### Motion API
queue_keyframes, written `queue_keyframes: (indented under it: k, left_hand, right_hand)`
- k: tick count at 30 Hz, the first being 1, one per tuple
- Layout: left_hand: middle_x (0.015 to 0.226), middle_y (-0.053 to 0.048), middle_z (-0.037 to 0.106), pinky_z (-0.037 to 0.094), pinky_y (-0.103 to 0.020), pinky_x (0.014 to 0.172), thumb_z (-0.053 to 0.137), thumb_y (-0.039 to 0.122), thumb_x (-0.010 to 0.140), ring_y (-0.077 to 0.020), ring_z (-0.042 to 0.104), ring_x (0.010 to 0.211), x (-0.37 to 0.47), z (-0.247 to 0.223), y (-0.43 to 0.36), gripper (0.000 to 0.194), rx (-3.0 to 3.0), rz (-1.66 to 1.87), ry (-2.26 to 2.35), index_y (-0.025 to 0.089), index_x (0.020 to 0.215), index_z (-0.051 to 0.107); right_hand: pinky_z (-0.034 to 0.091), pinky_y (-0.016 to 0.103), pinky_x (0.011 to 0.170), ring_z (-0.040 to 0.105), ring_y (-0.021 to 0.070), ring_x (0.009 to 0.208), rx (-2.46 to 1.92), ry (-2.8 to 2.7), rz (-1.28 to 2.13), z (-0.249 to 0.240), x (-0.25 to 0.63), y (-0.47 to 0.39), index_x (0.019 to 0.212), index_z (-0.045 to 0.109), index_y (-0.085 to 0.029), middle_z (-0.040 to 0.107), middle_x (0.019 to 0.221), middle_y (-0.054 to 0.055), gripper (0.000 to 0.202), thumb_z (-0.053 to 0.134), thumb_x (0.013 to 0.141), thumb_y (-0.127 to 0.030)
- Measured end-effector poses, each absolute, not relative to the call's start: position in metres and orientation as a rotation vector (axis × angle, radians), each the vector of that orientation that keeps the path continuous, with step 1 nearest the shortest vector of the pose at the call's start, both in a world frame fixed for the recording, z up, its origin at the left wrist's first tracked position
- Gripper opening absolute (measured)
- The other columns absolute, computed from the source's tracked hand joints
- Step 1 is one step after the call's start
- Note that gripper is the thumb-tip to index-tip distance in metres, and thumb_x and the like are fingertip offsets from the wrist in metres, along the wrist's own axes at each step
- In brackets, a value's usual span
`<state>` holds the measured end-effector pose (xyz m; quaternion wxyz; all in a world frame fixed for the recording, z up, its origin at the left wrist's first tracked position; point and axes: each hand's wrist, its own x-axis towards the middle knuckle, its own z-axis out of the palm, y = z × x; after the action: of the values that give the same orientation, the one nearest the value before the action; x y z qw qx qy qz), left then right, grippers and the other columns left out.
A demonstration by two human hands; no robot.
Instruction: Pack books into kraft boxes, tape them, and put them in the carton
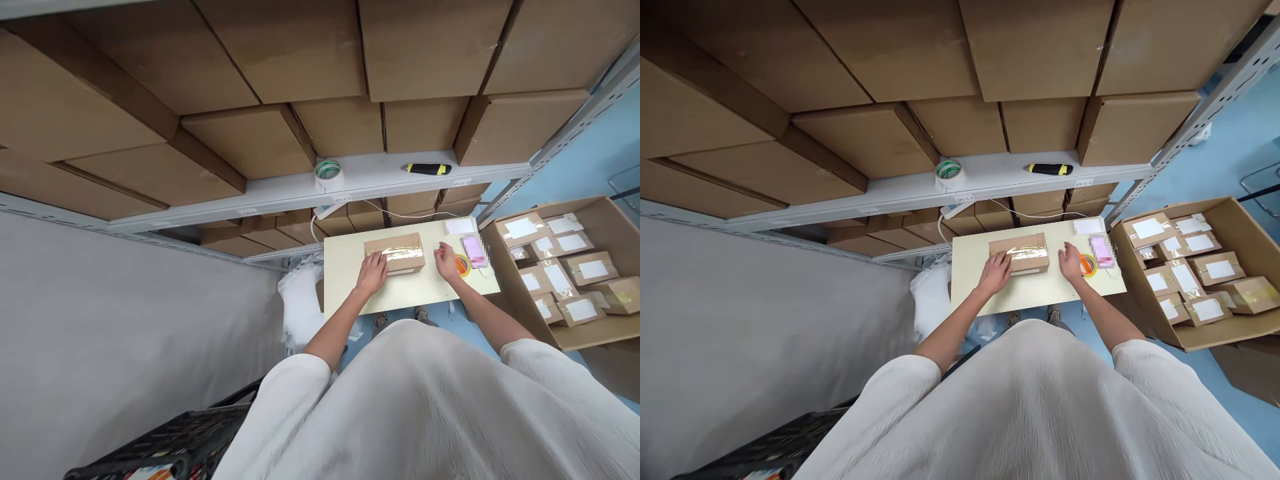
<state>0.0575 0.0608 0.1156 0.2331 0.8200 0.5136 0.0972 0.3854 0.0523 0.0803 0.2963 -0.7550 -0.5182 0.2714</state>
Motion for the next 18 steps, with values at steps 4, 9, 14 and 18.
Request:
queue_keyframes:
  k: [4, 9, 14, 18]
  left_hand:
    - [0.170, -0.016, 0.048, 0.031, -0.059, 0.134, 0.048, 0.029, 0.105, -0.0369, 0.040, 0.160, 0.058, 0.117, 0.061, 0.060, 2.265, 0.228, 1.424, 0.022, 0.165, 0.048]
    - [0.170, -0.018, 0.048, 0.032, -0.060, 0.134, 0.049, 0.029, 0.104, -0.0382, 0.040, 0.159, 0.060, 0.118, 0.063, 0.061, 2.252, 0.205, 1.449, 0.021, 0.165, 0.049]
    - [0.170, -0.017, 0.048, 0.031, -0.060, 0.135, 0.051, 0.030, 0.104, -0.0380, 0.039, 0.161, 0.063, 0.117, 0.062, 0.064, 2.240, 0.182, 1.469, 0.022, 0.167, 0.047]
    - [0.171, -0.018, 0.046, 0.030, -0.061, 0.135, 0.050, 0.030, 0.104, -0.0386, 0.038, 0.161, 0.064, 0.117, 0.059, 0.063, 2.229, 0.166, 1.471, 0.021, 0.166, 0.047]
  right_hand:
    - [0.048, 0.059, 0.115, 0.060, 0.0407, 0.133, -2.311, -1.257, 0.657, 0.057, 0.424, 0.023, 0.131, 0.067, -0.015, 0.068, 0.134, 0.024, 0.062, 0.046, 0.098, -0.062]
    - [0.052, 0.062, 0.102, 0.071, 0.0361, 0.103, -2.391, -1.326, 0.805, 0.039, 0.446, 0.010, 0.110, 0.070, -0.021, 0.071, 0.101, 0.011, 0.038, 0.052, 0.097, -0.052]
    - [0.051, 0.059, 0.101, 0.070, 0.0344, 0.097, -2.490, -1.452, 0.755, 0.034, 0.445, 0.013, 0.105, 0.070, -0.023, 0.069, 0.089, 0.008, 0.030, 0.062, 0.094, -0.050]
    - [0.051, 0.059, 0.099, 0.069, 0.0359, 0.098, -2.508, -1.496, 0.723, 0.034, 0.444, 0.015, 0.104, 0.072, -0.023, 0.071, 0.090, 0.011, 0.033, 0.064, 0.094, -0.052]
